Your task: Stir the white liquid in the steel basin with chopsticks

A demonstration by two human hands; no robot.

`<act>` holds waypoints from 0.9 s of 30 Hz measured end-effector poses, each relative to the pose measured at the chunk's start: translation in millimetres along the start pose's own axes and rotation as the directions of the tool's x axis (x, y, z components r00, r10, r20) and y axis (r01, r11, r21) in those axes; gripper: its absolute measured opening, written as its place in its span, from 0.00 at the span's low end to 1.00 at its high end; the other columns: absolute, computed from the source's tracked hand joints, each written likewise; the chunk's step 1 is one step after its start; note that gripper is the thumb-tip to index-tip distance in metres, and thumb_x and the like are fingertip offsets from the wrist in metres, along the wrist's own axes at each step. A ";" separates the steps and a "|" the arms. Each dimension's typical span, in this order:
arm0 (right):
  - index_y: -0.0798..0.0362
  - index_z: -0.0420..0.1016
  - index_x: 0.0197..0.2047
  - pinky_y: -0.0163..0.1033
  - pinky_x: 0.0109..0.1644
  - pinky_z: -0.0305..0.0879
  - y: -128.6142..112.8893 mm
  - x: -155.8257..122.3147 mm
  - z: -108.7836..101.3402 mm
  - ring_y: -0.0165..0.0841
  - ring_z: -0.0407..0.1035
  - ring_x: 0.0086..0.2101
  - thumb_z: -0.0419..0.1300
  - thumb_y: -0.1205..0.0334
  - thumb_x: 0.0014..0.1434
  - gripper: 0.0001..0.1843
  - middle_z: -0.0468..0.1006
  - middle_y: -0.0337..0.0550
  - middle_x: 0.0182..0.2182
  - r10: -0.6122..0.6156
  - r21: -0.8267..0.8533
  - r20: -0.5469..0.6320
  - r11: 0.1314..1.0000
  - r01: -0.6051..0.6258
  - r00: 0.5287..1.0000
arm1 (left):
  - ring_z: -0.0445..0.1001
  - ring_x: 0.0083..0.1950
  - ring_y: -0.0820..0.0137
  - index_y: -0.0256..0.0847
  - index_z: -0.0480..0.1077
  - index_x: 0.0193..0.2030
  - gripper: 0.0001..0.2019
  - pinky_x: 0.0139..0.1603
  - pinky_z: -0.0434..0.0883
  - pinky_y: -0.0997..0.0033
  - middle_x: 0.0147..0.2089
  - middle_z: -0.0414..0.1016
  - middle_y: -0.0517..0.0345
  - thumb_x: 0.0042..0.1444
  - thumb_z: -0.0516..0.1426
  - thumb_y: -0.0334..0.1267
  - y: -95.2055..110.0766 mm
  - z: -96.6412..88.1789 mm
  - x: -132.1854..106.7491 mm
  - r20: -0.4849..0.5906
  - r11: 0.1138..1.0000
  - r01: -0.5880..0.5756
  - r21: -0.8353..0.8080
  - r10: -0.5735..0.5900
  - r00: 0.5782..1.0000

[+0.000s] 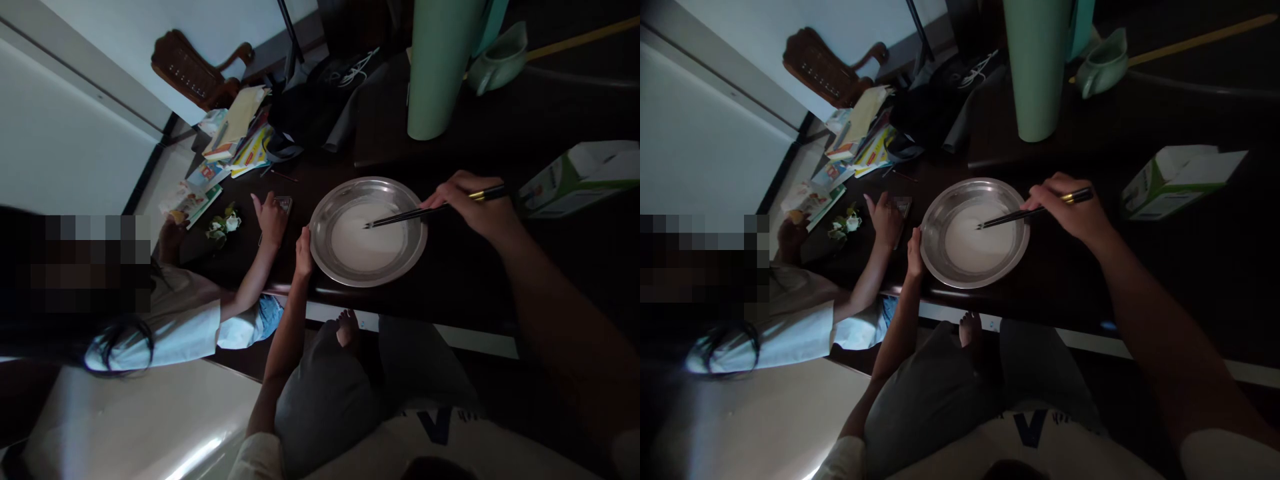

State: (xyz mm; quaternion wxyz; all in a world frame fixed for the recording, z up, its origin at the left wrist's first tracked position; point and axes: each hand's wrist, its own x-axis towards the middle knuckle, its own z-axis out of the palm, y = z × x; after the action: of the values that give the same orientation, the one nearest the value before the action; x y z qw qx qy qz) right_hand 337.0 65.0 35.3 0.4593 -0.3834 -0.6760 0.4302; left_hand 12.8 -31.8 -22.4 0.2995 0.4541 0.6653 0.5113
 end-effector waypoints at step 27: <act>0.47 0.80 0.25 0.44 0.46 0.67 3.8 0.0 -3.0 0.36 0.75 0.36 0.59 0.59 0.62 0.14 0.84 0.39 0.30 -0.022 -0.024 0.069 0.999 0.024 0.997 | 0.73 0.61 0.57 0.37 0.76 0.53 0.37 0.65 0.67 0.58 0.53 0.80 0.49 0.58 0.46 0.69 -2.6 2.8 -0.3 0.015 1.000 -0.013 -0.022 0.013 1.000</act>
State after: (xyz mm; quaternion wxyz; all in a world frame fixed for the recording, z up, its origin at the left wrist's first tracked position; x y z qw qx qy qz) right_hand 340.3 67.0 32.4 0.4357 -0.3663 -0.7012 0.4294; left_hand 14.6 -31.1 -25.8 0.3062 0.4592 0.6545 0.5168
